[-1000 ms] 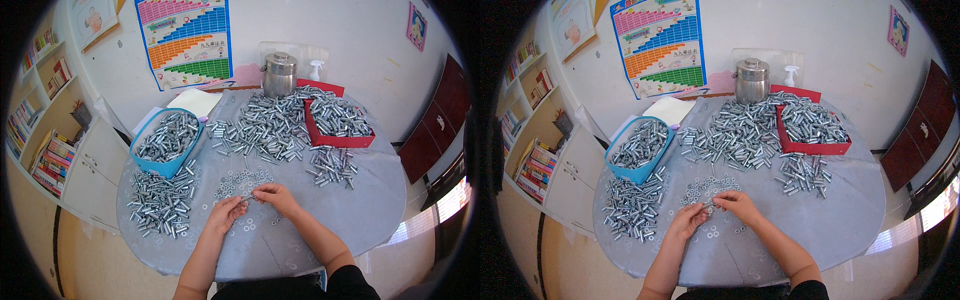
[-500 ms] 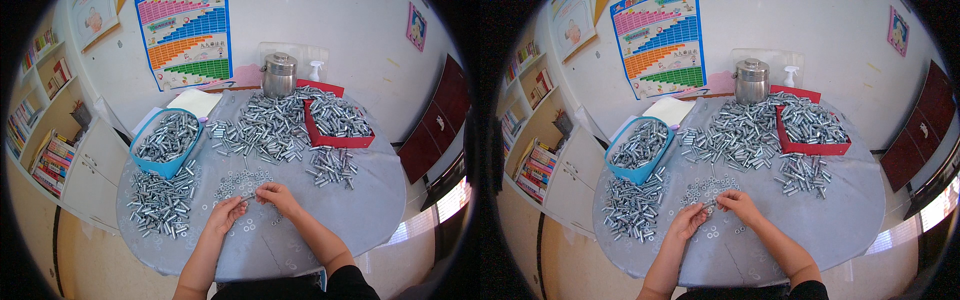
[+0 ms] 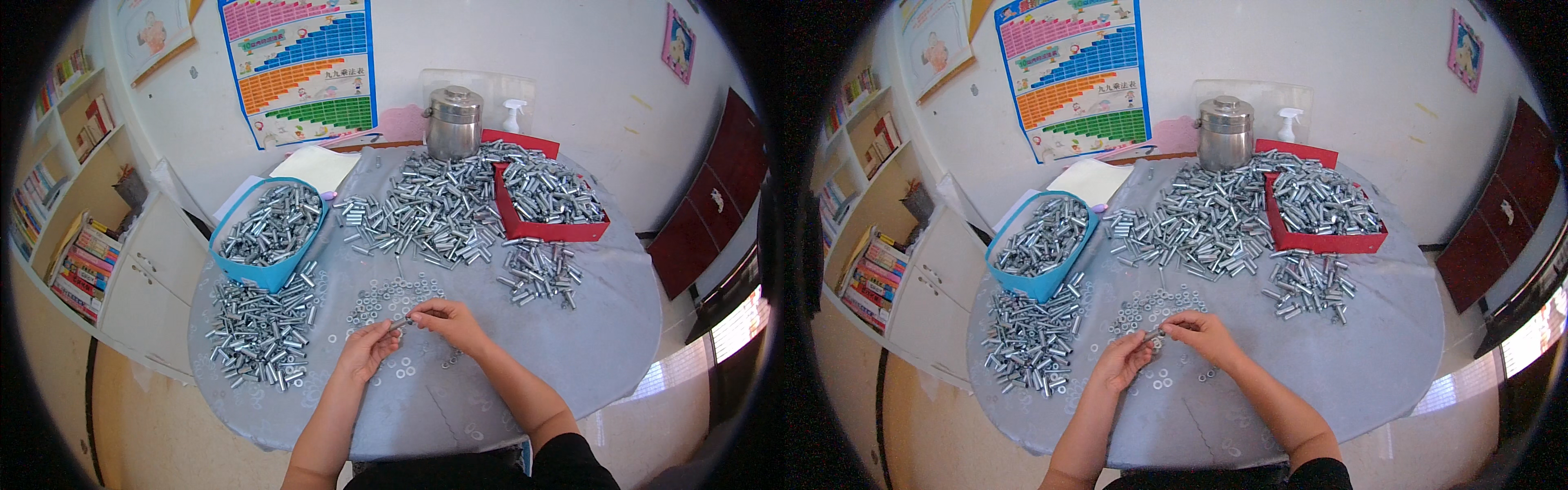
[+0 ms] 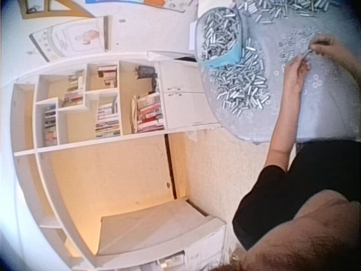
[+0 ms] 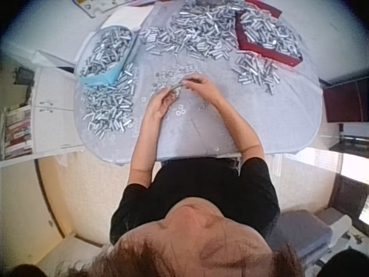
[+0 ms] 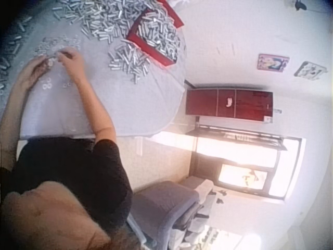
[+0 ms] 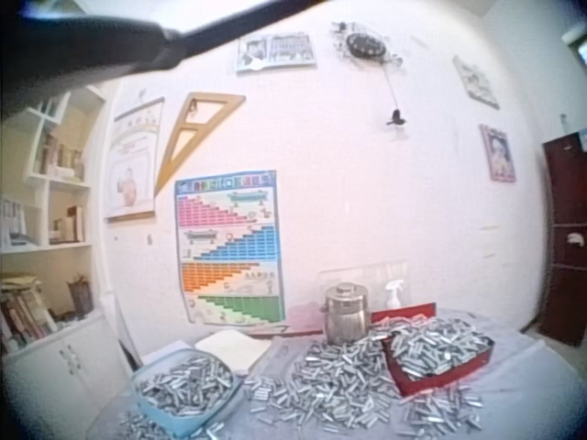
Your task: The person sits at a table and repeatedly picks up metal bolts and washers. They thread the washers onto the bolts by hand and place the assembled units into a red box. The process is repetitive and involves handling small hardware components one at a time.
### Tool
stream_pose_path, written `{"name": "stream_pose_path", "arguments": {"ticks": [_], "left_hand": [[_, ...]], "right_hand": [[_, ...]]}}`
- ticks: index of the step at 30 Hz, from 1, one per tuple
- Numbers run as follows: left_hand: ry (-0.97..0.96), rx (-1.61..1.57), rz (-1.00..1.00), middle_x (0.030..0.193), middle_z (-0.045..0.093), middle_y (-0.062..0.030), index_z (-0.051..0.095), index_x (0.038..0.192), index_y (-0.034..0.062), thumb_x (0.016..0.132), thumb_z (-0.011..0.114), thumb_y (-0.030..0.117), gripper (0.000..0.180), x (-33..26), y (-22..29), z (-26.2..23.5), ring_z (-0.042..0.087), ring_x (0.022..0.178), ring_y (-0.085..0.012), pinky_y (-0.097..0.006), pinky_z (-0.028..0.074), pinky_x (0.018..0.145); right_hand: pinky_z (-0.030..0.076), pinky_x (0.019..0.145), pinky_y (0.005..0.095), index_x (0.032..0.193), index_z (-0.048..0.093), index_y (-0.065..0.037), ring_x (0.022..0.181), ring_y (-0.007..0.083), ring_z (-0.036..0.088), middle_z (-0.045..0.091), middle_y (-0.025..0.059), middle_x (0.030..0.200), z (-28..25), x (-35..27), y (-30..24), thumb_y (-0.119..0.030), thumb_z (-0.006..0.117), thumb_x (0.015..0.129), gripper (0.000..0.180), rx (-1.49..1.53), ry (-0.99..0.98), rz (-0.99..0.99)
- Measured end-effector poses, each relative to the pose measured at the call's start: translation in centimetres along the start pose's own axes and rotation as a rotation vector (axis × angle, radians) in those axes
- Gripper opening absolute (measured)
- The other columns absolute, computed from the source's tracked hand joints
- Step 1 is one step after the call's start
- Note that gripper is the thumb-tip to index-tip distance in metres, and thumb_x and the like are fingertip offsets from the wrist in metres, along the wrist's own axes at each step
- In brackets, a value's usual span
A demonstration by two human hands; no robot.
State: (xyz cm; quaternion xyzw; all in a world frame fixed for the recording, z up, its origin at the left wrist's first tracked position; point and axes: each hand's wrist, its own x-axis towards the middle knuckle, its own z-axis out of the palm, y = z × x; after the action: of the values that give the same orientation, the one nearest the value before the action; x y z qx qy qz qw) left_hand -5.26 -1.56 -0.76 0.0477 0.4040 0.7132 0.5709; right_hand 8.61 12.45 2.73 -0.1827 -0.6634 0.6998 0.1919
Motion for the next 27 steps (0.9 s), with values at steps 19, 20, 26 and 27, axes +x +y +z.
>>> {"name": "stream_pose_path", "arguments": {"ticks": [19,20,26,27], "left_hand": [[0.014,0.019,0.034,0.081,0.063,-0.0141,0.057,0.091,-0.0034,0.083,0.058,0.012,0.017,-0.4,0.4,0.3,0.063,0.065,-0.0149,-0.024,0.055,0.06],[0.017,0.012,0.032,0.081,0.063,-0.0141,0.058,0.091,-0.0033,0.083,0.058,0.012,0.017,-0.4,0.3,0.1,0.063,0.065,-0.015,-0.024,0.055,0.06],[-0.002,0.012,0.03,0.081,0.063,-0.0136,0.058,0.091,-0.0027,0.083,0.059,0.013,0.017,-0.2,0.1,0.0,0.063,0.065,-0.0151,-0.024,0.055,0.06],[0.001,0.015,0.032,0.081,0.063,-0.0136,0.058,0.091,-0.0028,0.083,0.059,0.013,0.017,-0.2,0.0,0.1,0.063,0.065,-0.0151,-0.024,0.055,0.06]], "right_hand": [[0.045,0.068,0.0307,0.086,0.064,-0.006,0.078,0.02,0.058,0.063,0.0067,0.085,-3.0,-0.5,-2.3,-0.019,0.07,0.068,0.022,-0.782,-0.09,-0.057],[0.045,0.067,0.0293,0.087,0.064,-0.006,0.078,0.0181,0.058,0.063,0.0063,0.086,-2.6,-0.5,-2.8,-0.018,0.069,0.07,0.022,-0.623,-0.046,-0.025],[0.046,0.068,0.027,0.093,0.062,-0.004,0.076,0.0153,0.058,0.062,0.0063,0.085,-1.5,0.1,-1.4,-0.008,0.067,0.073,0.021,-0.462,-0.07,-0.368],[0.046,0.069,0.0264,0.092,0.062,-0.004,0.077,0.0143,0.057,0.062,0.0055,0.086,-1.4,0.1,-1.5,-0.007,0.068,0.072,0.021,-0.454,-0.063,-0.357]]}}
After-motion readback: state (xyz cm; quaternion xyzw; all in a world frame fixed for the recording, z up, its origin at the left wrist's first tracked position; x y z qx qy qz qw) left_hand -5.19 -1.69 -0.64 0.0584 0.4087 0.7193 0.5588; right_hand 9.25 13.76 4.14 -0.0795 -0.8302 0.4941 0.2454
